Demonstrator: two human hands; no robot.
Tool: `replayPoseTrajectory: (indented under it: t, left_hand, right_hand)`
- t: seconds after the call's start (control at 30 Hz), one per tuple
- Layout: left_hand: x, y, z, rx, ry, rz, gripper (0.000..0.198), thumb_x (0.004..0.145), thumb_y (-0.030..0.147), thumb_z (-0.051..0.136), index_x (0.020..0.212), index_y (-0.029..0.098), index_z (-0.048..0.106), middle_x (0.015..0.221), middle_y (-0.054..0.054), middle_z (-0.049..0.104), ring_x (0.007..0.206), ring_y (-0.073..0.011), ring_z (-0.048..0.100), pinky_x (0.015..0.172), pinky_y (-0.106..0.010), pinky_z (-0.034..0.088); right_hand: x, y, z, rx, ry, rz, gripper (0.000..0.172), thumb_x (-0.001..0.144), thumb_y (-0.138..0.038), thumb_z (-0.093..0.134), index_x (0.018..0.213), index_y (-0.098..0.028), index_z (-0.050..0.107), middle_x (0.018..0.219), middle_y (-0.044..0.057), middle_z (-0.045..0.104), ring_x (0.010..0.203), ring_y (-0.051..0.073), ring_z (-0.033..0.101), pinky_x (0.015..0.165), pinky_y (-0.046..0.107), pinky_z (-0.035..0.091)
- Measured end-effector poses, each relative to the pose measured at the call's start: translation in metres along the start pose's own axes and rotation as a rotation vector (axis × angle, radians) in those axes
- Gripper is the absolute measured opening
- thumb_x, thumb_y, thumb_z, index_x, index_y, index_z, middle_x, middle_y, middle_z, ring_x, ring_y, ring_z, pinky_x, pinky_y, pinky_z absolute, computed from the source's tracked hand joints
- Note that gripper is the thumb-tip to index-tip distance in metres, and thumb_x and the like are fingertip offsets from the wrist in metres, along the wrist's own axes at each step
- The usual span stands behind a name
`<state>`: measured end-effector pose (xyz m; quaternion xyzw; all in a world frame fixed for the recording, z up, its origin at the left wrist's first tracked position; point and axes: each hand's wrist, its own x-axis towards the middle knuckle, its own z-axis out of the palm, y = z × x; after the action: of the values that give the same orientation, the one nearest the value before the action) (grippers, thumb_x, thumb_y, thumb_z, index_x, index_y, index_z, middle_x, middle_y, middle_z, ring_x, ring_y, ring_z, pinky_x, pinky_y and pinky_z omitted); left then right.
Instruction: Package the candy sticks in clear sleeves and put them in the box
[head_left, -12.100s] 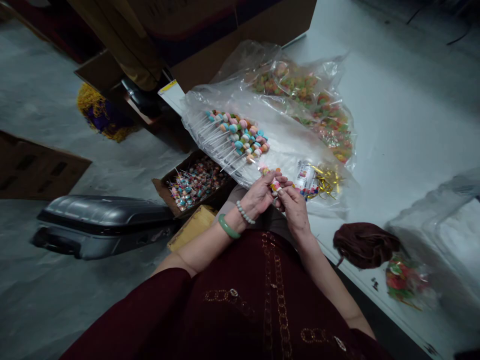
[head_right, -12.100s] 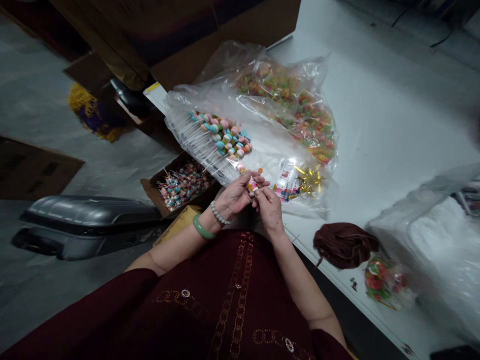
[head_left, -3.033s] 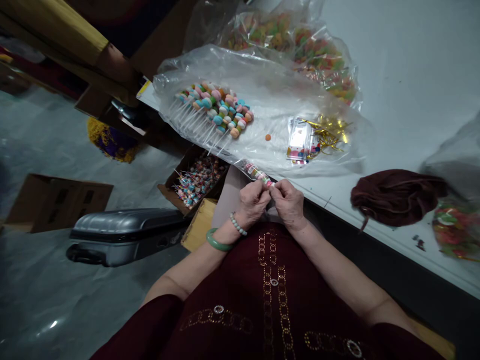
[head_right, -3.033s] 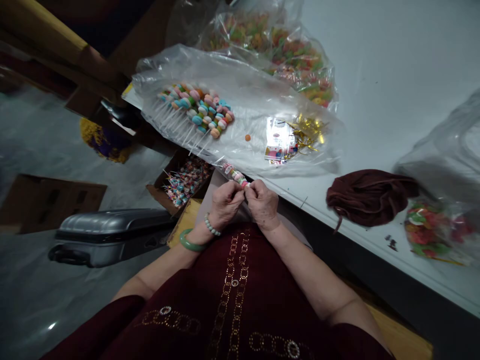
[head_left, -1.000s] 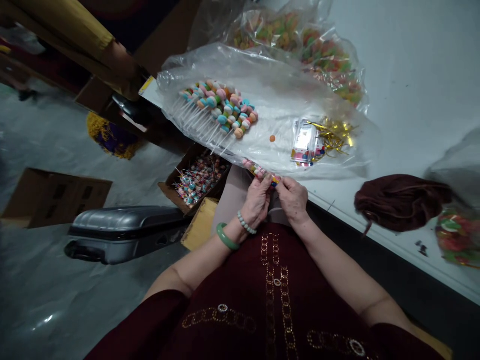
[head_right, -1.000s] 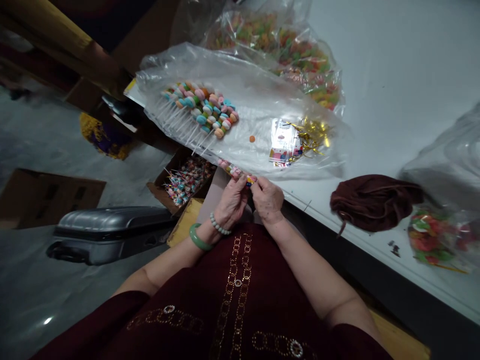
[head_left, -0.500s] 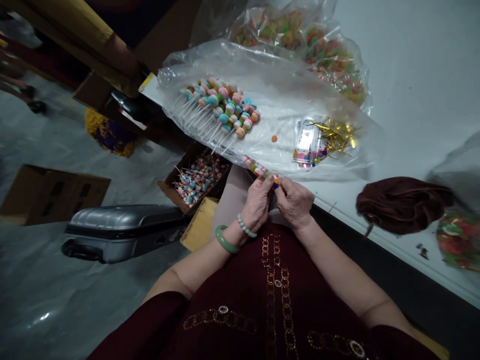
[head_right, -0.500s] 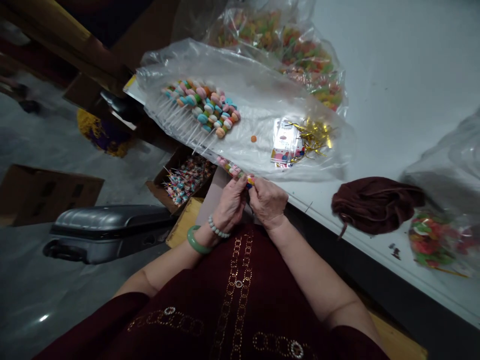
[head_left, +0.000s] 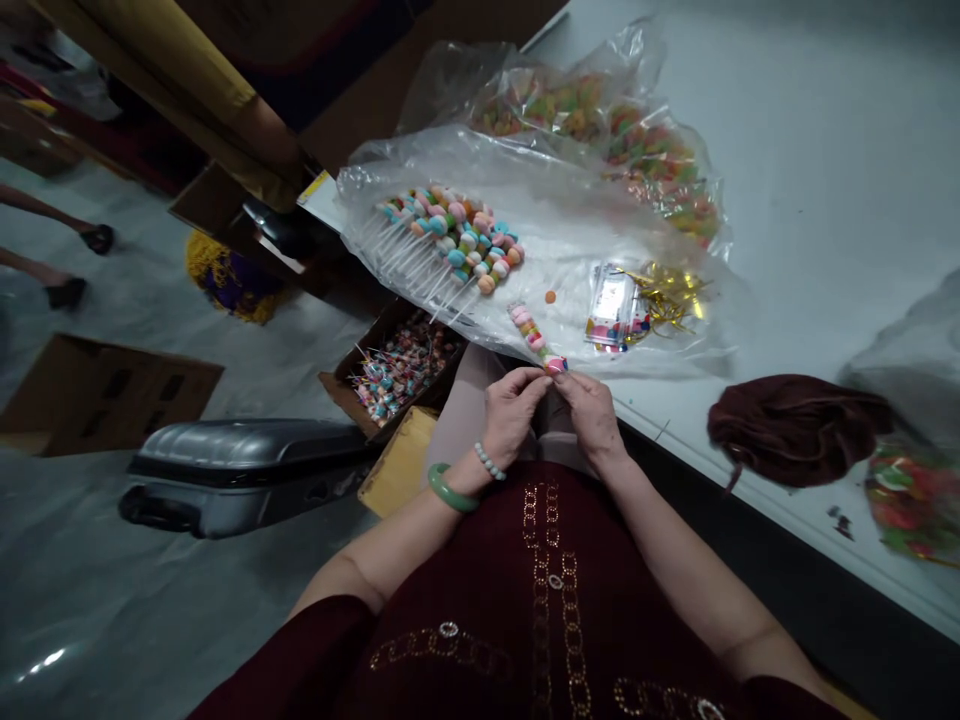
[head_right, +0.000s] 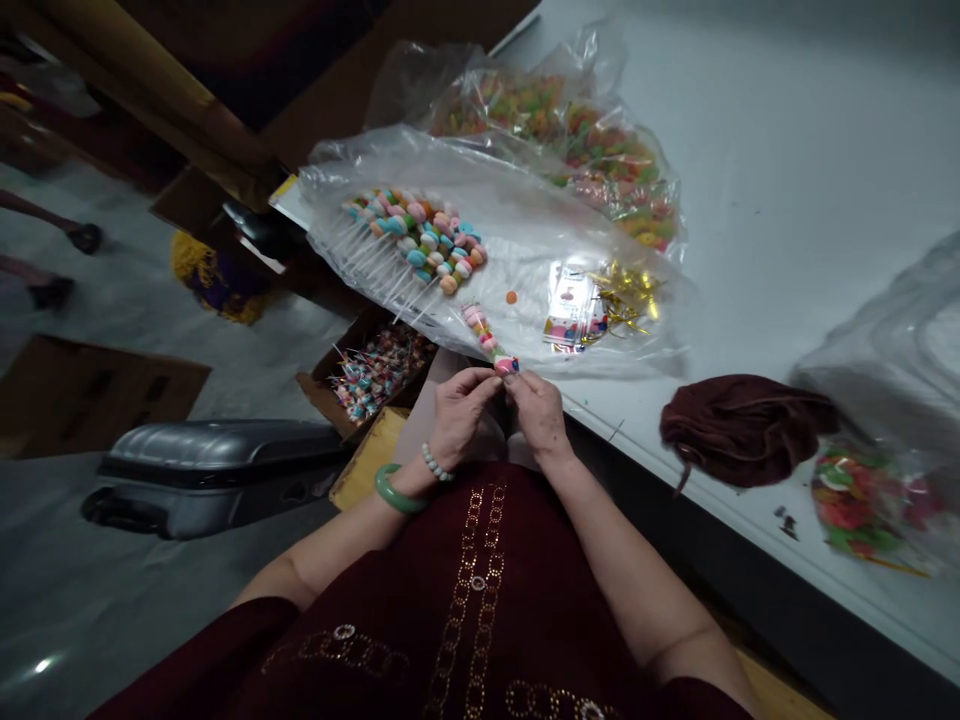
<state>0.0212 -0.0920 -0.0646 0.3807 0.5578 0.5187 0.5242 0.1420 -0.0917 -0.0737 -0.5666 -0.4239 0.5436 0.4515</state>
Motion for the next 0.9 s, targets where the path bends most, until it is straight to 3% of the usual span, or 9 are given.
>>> replayPoseTrajectory:
  t: [0.13,0.23,0.43,0.57,0.67,0.77,0.9]
  left_hand:
    - [0.0,0.0,-0.007,0.267,-0.043,0.169,0.006,0.076,0.025,0.071,0.08,0.023,0.075,0.079,-0.001,0.072,0.074,-0.015,0.062,0.073,-0.026,0.046]
    - [0.002,-0.005,-0.01,0.367,-0.025,0.207,0.007,0.079,0.029,0.069,0.079,0.024,0.073,0.076,0.0,0.07,0.07,-0.0142,0.06,0.068,-0.025,0.044]
    - [0.003,-0.011,-0.013,0.473,-0.02,0.249,0.011,0.084,0.025,0.061,0.081,0.024,0.071,0.073,0.0,0.068,0.066,-0.0139,0.057,0.065,-0.025,0.04]
    - [-0.001,-0.007,-0.013,0.587,-0.097,0.449,0.013,0.084,0.02,0.058,0.078,0.023,0.069,0.073,-0.003,0.065,0.071,-0.0172,0.056,0.073,-0.03,0.041]
    - [-0.005,-0.005,-0.012,0.65,-0.201,0.585,0.016,0.085,0.022,0.057,0.073,0.021,0.067,0.067,-0.005,0.059,0.069,-0.0177,0.052,0.076,-0.033,0.041]
    - [-0.005,-0.008,-0.011,0.539,-0.213,0.515,0.017,0.087,0.026,0.057,0.075,0.019,0.067,0.069,-0.004,0.06,0.068,-0.0158,0.051,0.072,-0.031,0.041]
    - [-0.001,-0.012,-0.014,0.203,-0.123,0.194,0.014,0.084,0.03,0.061,0.078,0.018,0.066,0.071,-0.001,0.061,0.065,-0.0125,0.051,0.062,-0.025,0.041]
  right_hand:
    - [-0.006,-0.005,0.001,0.246,-0.133,0.171,0.028,0.075,-0.045,0.066,0.062,-0.021,0.056,0.052,-0.006,0.035,0.049,0.01,0.026,0.047,0.025,0.021]
    - [-0.012,-0.009,0.0,0.255,-0.191,0.21,0.026,0.074,-0.043,0.067,0.065,-0.02,0.058,0.052,-0.007,0.032,0.048,0.009,0.022,0.046,0.025,0.017]
    - [-0.018,-0.01,-0.002,0.203,-0.16,0.175,0.025,0.075,-0.043,0.065,0.068,-0.019,0.063,0.05,-0.006,0.038,0.048,0.009,0.029,0.045,0.024,0.019]
    - [-0.015,-0.006,-0.002,0.236,-0.123,0.246,0.023,0.072,-0.041,0.064,0.066,-0.019,0.063,0.047,-0.007,0.036,0.043,0.008,0.026,0.043,0.024,0.015]
    - [-0.01,-0.003,0.001,0.12,-0.001,0.139,0.028,0.071,-0.041,0.066,0.058,-0.02,0.056,0.048,-0.006,0.037,0.046,0.008,0.029,0.044,0.025,0.018]
    - [-0.009,-0.005,0.003,0.077,0.018,0.117,0.028,0.075,-0.044,0.064,0.062,-0.019,0.058,0.045,-0.007,0.038,0.045,0.009,0.031,0.044,0.025,0.02]
    - [-0.012,-0.009,0.0,0.199,-0.163,0.196,0.024,0.078,-0.043,0.06,0.08,-0.019,0.065,0.051,-0.005,0.049,0.045,0.009,0.037,0.044,0.023,0.026]
